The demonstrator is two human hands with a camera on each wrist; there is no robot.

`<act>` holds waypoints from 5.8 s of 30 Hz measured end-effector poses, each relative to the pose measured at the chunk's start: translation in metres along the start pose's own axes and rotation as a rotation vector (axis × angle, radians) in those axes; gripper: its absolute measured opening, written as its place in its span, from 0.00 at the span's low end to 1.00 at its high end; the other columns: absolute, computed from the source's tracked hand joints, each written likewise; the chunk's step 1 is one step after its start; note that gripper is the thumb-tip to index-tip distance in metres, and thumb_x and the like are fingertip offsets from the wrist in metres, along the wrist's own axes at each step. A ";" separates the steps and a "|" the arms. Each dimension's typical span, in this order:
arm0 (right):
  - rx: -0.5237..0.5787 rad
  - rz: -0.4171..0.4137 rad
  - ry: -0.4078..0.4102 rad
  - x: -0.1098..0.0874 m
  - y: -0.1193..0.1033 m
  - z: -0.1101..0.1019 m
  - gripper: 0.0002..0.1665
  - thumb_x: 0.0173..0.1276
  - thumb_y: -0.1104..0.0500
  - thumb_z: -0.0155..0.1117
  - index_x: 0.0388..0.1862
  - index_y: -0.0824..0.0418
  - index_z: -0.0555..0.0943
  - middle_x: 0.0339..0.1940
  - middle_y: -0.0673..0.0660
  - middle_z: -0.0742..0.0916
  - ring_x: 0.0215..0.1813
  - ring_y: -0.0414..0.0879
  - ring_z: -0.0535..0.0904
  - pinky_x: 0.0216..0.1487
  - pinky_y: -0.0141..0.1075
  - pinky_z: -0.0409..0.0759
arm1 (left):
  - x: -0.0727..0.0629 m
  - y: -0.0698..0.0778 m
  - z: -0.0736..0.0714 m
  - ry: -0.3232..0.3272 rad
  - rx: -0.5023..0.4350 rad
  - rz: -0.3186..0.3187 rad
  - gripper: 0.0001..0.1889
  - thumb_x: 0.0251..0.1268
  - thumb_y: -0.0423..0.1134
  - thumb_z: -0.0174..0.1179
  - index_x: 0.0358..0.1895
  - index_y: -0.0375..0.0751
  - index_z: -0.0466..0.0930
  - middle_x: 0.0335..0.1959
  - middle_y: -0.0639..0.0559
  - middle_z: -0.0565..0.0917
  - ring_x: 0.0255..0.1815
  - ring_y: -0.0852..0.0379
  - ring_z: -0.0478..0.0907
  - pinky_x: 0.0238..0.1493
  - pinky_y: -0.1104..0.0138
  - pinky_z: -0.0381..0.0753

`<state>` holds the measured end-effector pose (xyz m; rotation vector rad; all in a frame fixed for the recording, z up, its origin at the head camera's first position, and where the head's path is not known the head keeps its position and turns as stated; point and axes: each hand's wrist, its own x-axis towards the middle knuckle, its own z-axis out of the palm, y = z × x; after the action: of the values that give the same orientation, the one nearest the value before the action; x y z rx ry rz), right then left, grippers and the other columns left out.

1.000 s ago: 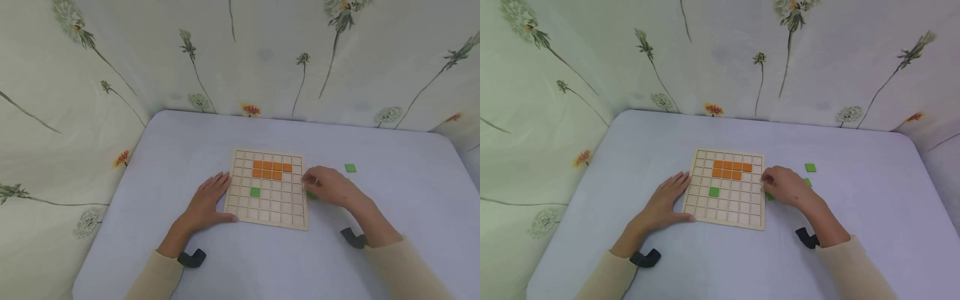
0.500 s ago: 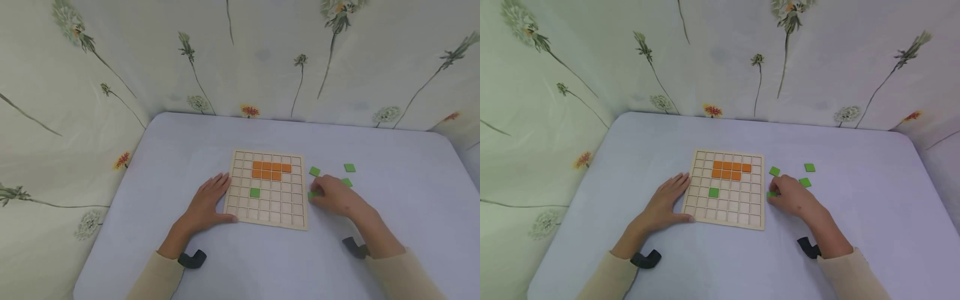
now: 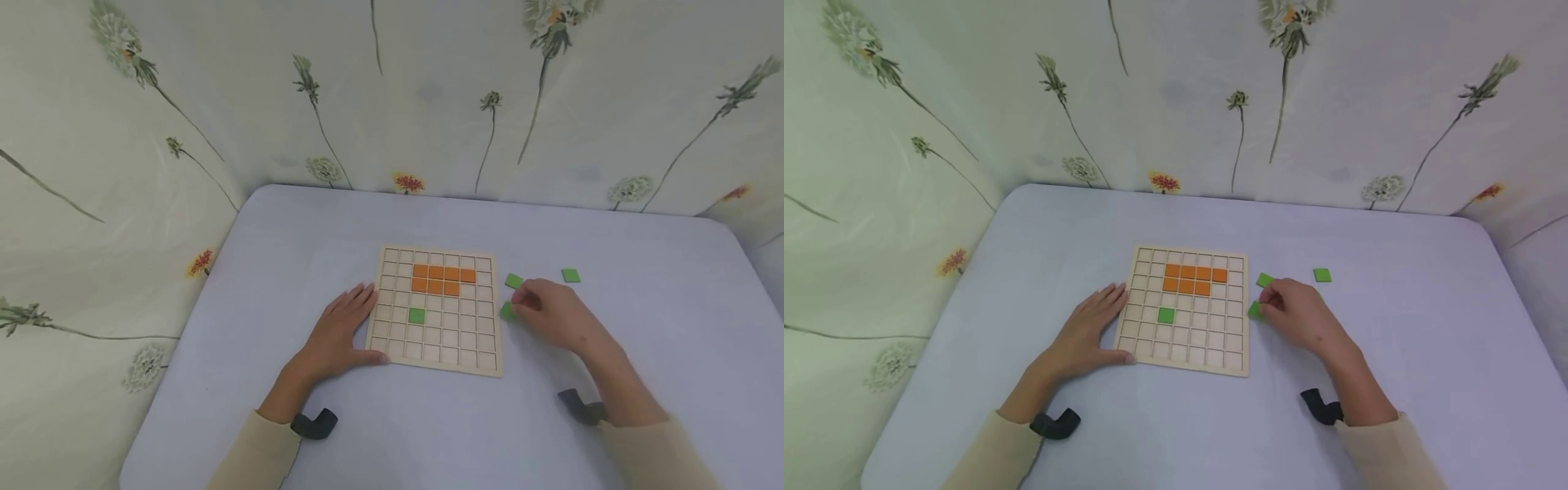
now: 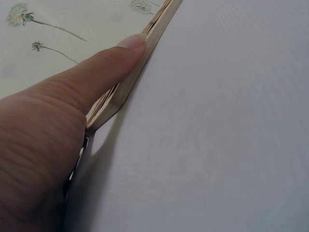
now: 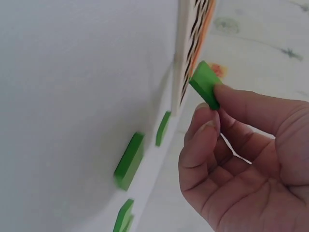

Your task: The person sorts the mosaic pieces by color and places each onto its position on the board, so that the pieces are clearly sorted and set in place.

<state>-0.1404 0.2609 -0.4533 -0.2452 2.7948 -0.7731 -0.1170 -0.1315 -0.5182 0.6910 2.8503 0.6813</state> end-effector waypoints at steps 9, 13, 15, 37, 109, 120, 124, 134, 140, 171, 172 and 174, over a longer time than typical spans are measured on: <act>0.099 -0.077 -0.039 0.013 -0.045 0.017 0.06 0.74 0.59 0.69 0.45 0.59 0.83 0.37 0.52 0.84 0.40 0.49 0.77 0.39 0.41 0.79 | 0.000 0.001 0.000 -0.002 0.010 -0.003 0.63 0.52 0.69 0.75 0.85 0.46 0.51 0.86 0.55 0.49 0.87 0.56 0.39 0.84 0.58 0.41; 0.095 -0.155 -0.094 0.026 -0.062 0.030 0.03 0.74 0.60 0.68 0.42 0.59 0.83 0.35 0.50 0.84 0.39 0.47 0.77 0.40 0.41 0.79 | 0.000 -0.001 0.000 0.005 0.009 -0.003 0.63 0.52 0.70 0.75 0.85 0.46 0.51 0.86 0.55 0.50 0.87 0.56 0.40 0.84 0.57 0.42; 0.080 -0.178 -0.118 0.032 -0.067 0.037 0.03 0.74 0.60 0.68 0.41 0.58 0.84 0.34 0.50 0.84 0.38 0.47 0.78 0.41 0.41 0.80 | 0.000 -0.001 0.000 0.003 0.004 -0.004 0.63 0.52 0.70 0.74 0.85 0.46 0.52 0.86 0.55 0.50 0.87 0.56 0.40 0.84 0.58 0.41; 0.018 -0.254 -0.115 0.045 -0.081 0.059 0.01 0.71 0.63 0.71 0.39 0.58 0.86 0.34 0.47 0.85 0.38 0.45 0.78 0.43 0.41 0.81 | -0.001 -0.004 0.001 0.003 0.010 0.014 0.62 0.53 0.70 0.74 0.85 0.46 0.51 0.86 0.55 0.50 0.87 0.57 0.39 0.84 0.60 0.40; 0.073 -0.105 0.003 0.009 -0.034 0.017 0.03 0.74 0.61 0.69 0.44 0.57 0.84 0.38 0.50 0.86 0.42 0.47 0.80 0.42 0.42 0.80 | -0.001 -0.001 0.002 -0.016 -0.016 -0.003 0.62 0.53 0.69 0.74 0.85 0.46 0.51 0.86 0.56 0.50 0.87 0.58 0.39 0.84 0.60 0.39; 0.008 -0.225 -0.066 0.027 -0.056 0.048 0.04 0.73 0.61 0.69 0.38 0.54 0.83 0.32 0.47 0.82 0.37 0.46 0.75 0.40 0.40 0.77 | 0.000 -0.002 0.002 -0.014 -0.022 0.009 0.62 0.53 0.70 0.74 0.85 0.46 0.52 0.86 0.55 0.50 0.86 0.57 0.40 0.84 0.59 0.40; -0.056 -0.244 -0.081 0.027 -0.060 0.052 0.03 0.73 0.61 0.70 0.38 0.54 0.84 0.32 0.46 0.82 0.37 0.45 0.75 0.41 0.40 0.78 | 0.000 -0.002 0.001 -0.007 -0.014 0.004 0.62 0.52 0.70 0.74 0.85 0.46 0.52 0.86 0.55 0.50 0.86 0.57 0.40 0.84 0.58 0.40; -0.149 -0.207 -0.082 0.025 -0.071 0.052 0.04 0.71 0.62 0.72 0.36 0.54 0.84 0.30 0.47 0.81 0.34 0.44 0.75 0.37 0.37 0.78 | -0.001 -0.003 0.001 0.001 -0.014 0.004 0.62 0.52 0.69 0.75 0.85 0.47 0.52 0.86 0.56 0.50 0.86 0.57 0.40 0.84 0.58 0.41; -0.150 -0.220 -0.064 0.023 -0.071 0.056 0.06 0.71 0.63 0.71 0.45 0.56 0.88 0.35 0.47 0.85 0.37 0.44 0.77 0.43 0.40 0.82 | -0.001 -0.002 0.001 -0.007 -0.025 0.002 0.62 0.53 0.69 0.74 0.86 0.47 0.51 0.86 0.57 0.50 0.86 0.59 0.39 0.84 0.59 0.40; -0.051 -0.220 -0.100 0.020 -0.055 0.034 0.07 0.74 0.60 0.67 0.48 0.56 0.85 0.40 0.48 0.85 0.42 0.46 0.79 0.45 0.42 0.82 | -0.001 -0.003 0.002 0.004 -0.009 -0.005 0.62 0.52 0.69 0.75 0.86 0.48 0.51 0.86 0.56 0.50 0.87 0.57 0.40 0.84 0.60 0.39; -0.052 -0.207 -0.092 0.021 -0.053 0.030 0.08 0.74 0.60 0.67 0.49 0.58 0.85 0.41 0.49 0.86 0.43 0.46 0.80 0.45 0.43 0.82 | -0.001 -0.003 0.002 0.004 -0.008 -0.004 0.62 0.52 0.69 0.75 0.86 0.48 0.51 0.86 0.56 0.50 0.87 0.57 0.40 0.84 0.60 0.39; -0.059 -0.170 -0.074 0.022 -0.047 0.021 0.11 0.75 0.59 0.66 0.53 0.60 0.85 0.44 0.52 0.86 0.45 0.48 0.80 0.46 0.44 0.83 | 0.000 -0.003 0.002 0.004 -0.008 -0.004 0.62 0.52 0.69 0.75 0.86 0.48 0.51 0.86 0.56 0.50 0.87 0.57 0.40 0.84 0.60 0.39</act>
<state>-0.1512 0.2065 -0.4498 -0.5170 2.7555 -0.7030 -0.1172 -0.1329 -0.5214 0.6833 2.8498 0.6938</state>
